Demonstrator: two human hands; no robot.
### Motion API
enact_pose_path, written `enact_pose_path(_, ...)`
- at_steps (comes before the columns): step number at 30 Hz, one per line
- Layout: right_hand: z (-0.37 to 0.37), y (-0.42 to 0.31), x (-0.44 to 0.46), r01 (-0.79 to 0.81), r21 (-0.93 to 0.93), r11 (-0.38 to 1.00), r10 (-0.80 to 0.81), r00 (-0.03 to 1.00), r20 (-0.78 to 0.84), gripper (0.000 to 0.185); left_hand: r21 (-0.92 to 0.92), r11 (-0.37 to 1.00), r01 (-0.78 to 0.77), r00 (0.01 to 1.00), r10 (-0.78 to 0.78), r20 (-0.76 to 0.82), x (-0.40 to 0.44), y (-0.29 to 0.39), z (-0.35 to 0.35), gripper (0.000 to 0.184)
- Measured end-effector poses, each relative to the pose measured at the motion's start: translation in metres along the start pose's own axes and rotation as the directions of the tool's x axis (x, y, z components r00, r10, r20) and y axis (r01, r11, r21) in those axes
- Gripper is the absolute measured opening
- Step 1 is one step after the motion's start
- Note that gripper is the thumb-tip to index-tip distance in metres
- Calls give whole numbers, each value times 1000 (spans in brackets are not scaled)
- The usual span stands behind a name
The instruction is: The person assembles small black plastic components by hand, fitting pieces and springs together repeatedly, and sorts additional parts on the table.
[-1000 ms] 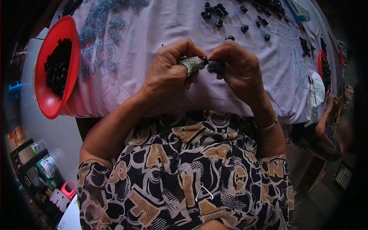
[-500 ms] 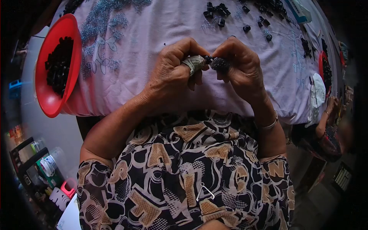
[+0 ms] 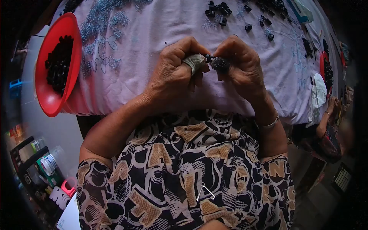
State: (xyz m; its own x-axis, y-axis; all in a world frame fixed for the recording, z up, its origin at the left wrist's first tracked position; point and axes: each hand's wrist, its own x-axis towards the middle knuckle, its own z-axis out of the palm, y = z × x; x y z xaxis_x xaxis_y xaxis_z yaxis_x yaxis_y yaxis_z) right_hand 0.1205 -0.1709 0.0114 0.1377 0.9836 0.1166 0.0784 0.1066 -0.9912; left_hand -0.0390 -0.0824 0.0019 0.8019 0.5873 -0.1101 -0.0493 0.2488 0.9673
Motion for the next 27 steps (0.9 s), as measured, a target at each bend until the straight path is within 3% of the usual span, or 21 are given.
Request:
enact_pose_path(17,-2,8,-3,-10,-3,1000,11,999,47,26,212,970,-118,992,125,-21,-1,-4,1,22)
enact_pose_path(19,-3,6,-2,-5,-3,1000,5,999,37,26,67,998,10,1000,-10,-5,0,1,0,22)
enact_pose_path(22,1,3,-2,23,70,997,-25,999,26,23,-16,997,82,997,-82,1,0,3,1,13)
enact_pose_path(24,1,9,-3,108,62,992,-110,993,33,36,-29,996,82,997,-82,0,-1,4,0,13)
enact_pose_path(27,-2,9,-3,122,19,992,-123,991,58,35,-18,996,84,996,-84,0,-1,5,-1,12)
